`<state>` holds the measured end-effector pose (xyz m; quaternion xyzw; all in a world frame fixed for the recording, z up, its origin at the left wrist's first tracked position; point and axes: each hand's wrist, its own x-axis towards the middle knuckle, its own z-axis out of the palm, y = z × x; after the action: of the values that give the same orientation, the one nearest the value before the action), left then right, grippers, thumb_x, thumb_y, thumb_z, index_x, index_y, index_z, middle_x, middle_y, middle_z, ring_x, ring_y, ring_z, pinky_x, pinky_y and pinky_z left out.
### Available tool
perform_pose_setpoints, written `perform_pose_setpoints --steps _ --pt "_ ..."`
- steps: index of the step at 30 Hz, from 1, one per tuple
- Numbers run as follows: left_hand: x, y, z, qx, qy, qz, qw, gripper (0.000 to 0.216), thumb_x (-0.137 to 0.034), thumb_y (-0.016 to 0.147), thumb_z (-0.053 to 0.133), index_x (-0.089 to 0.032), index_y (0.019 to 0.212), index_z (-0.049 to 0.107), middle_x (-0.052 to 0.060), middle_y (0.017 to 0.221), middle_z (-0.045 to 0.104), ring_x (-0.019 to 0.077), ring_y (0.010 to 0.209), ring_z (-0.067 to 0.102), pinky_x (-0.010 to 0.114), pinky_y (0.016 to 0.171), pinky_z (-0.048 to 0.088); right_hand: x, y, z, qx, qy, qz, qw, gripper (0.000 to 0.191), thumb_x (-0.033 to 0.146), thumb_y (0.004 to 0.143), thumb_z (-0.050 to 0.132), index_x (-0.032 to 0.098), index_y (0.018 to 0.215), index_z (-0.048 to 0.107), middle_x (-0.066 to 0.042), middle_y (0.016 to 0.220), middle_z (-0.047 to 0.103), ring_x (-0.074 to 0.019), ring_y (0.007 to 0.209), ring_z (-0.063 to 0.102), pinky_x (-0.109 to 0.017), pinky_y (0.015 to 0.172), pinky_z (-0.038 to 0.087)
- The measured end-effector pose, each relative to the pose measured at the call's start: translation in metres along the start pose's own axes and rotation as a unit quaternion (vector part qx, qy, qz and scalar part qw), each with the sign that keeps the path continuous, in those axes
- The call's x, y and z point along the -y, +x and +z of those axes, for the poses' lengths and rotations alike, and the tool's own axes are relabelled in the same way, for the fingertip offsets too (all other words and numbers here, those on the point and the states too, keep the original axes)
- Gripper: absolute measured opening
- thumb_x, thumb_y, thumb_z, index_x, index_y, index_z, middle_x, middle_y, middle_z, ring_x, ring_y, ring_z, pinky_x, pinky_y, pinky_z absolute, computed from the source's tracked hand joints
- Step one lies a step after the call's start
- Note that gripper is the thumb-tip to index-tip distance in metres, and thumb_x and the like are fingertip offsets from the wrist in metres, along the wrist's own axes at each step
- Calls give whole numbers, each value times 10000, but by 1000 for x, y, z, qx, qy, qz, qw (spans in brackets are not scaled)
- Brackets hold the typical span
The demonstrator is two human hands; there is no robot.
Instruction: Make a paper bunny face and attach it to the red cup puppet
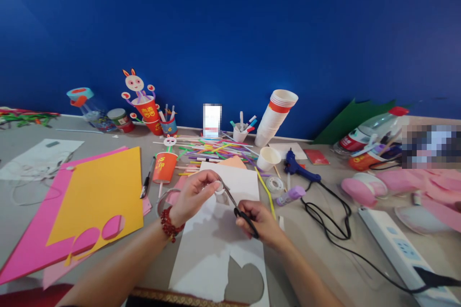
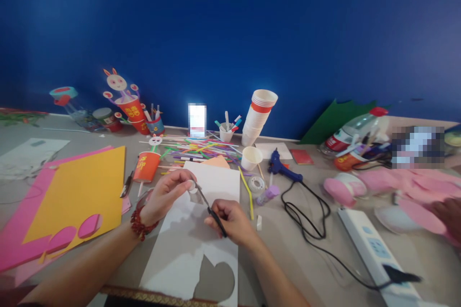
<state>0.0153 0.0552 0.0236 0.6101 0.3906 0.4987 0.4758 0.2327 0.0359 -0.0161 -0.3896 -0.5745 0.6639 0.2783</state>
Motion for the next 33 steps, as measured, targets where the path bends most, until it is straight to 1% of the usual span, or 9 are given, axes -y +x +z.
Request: perform_pose_setpoints --steps 8,16,20,24,26,28,29,31,33 --pt "-6 -1 -1 2 32 1 999 234 -345 918 573 -168 764 582 57 864 619 178 834 565 292 759 453 0 -1 -1 -5 -21 -1 1000 577 699 661 726 218 618 410 73 448 456 -71 385 368 -191 384 249" --pt "-6 -2 1 17 -11 -12 1000 249 -363 910 594 -157 771 587 38 841 604 137 739 589 246 650 507 1 0 -6 6 -43 -7 999 576 703 675 714 215 620 411 71 443 465 -69 382 362 -187 385 254" --pt "-5 -2 1 22 -53 -27 998 243 -367 901 612 -157 789 566 30 874 597 126 705 622 264 649 547 1 0 -7 2 -49 -8 999 580 701 670 721 216 610 407 75 431 449 -65 373 354 -189 382 244" --pt "-3 0 -2 28 -45 -35 998 248 -385 904 594 -157 807 581 36 866 607 137 730 620 270 650 565 2 2 -7 0 -20 6 1000 589 700 646 738 218 617 402 75 434 465 -63 367 367 -191 376 236" --pt "1 3 -4 34 -20 -46 998 235 -383 908 574 -160 836 596 39 858 621 149 757 615 276 661 563 2 3 -7 -5 7 5 1000 592 702 635 743 221 637 399 69 453 496 -60 361 373 -190 368 237" --pt "8 6 -6 42 59 -54 996 222 -372 901 568 -163 840 611 32 826 630 151 746 606 261 646 539 4 4 -7 -20 24 -8 999 582 702 644 736 221 663 408 59 482 531 -54 353 362 -191 358 236" --pt "11 8 -7 53 118 -53 990 218 -366 898 566 -166 831 619 26 800 634 149 731 600 249 633 519 5 4 -6 -30 29 -15 999 574 700 650 731 220 675 416 54 497 546 -52 352 358 -191 354 239" --pt "17 9 -7 90 225 -47 969 217 -353 896 555 -173 805 637 11 739 643 145 689 592 232 605 480 6 4 -6 -51 32 -24 998 555 691 667 721 218 690 431 50 509 557 -53 358 363 -190 354 253" --pt "21 9 -6 136 279 -45 950 215 -335 895 545 -184 790 657 1 709 660 146 669 596 231 605 461 7 4 -5 -68 32 -25 997 529 670 693 709 214 703 441 51 508 561 -55 366 372 -185 360 263"
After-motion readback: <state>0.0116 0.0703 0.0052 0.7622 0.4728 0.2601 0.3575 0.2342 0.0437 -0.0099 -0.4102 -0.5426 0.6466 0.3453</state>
